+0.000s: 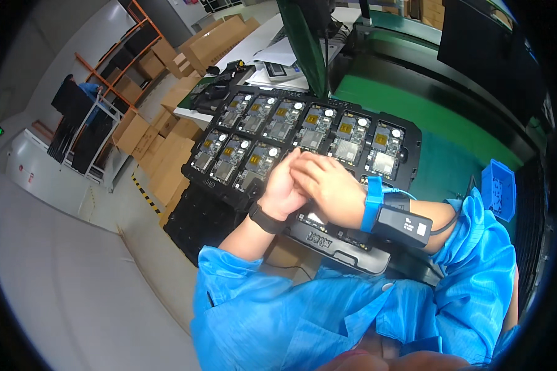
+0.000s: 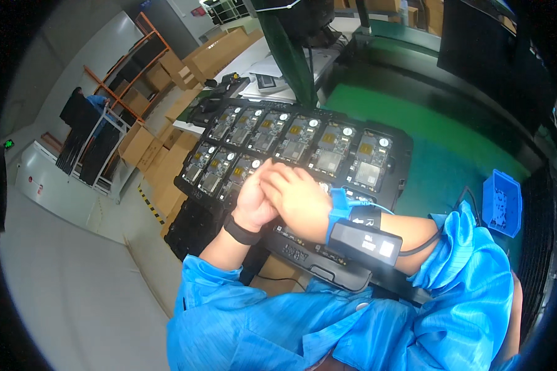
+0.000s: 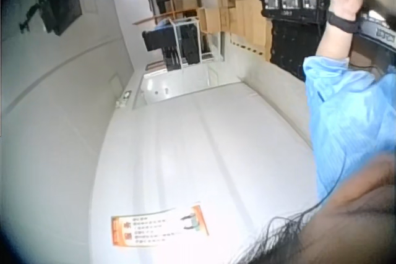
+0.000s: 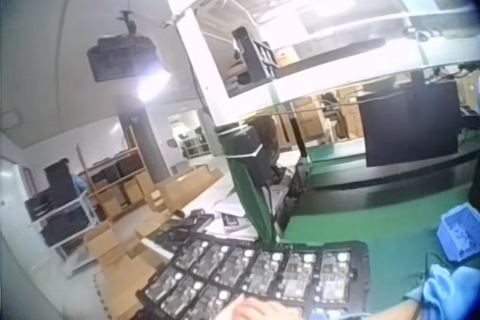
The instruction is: Manual assembly of electronic device internal components and circuit boards at a factory workstation.
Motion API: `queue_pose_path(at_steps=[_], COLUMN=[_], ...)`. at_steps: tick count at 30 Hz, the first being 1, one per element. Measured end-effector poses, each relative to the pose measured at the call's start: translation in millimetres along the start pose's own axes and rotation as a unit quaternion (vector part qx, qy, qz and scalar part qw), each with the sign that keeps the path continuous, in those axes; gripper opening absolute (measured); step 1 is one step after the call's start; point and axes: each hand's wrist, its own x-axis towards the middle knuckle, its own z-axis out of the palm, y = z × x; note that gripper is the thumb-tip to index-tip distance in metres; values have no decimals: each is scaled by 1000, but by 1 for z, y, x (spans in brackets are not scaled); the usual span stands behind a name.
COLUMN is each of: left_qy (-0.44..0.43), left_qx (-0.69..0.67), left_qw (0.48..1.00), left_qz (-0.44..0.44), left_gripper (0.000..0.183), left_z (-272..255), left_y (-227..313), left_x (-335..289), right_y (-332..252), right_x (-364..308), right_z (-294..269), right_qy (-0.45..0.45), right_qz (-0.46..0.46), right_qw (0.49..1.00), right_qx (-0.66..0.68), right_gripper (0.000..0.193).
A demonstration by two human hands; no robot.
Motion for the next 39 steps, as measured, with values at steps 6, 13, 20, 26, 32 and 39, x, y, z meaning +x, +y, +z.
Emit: queue_pose_path(at_steps=[6,13,20,26,32,39], left_qy=[-25,218,366,350,347,320], left_qx=[28,329,691,801,826,844], left_qw=[999,898,539,401,366,339], left_qz=[-14,194,314,274,251,266], left_gripper=[25,10,21,15,28,18], left_z=[-27,-55,-130,-125,-132,-201], left_y=[23,152,230,208,207,266], left_x=[3,37,125,165,164,158], right_y=[-3,25,12,18,18,-2], right_x=[1,-45,-74,-80,-84,-79], right_z=[-12,-44,-28,-32,-19,-24], right_qy=[-90,-205,-296,-293,-299,-115], right_qz=[-6,-17,-42,-46,-11,-89], right_qw=[996,973,950,953,954,982], right_qx=[-7,-100,-93,-60,0,-119], right_gripper=[51,35,14,15,17,12])
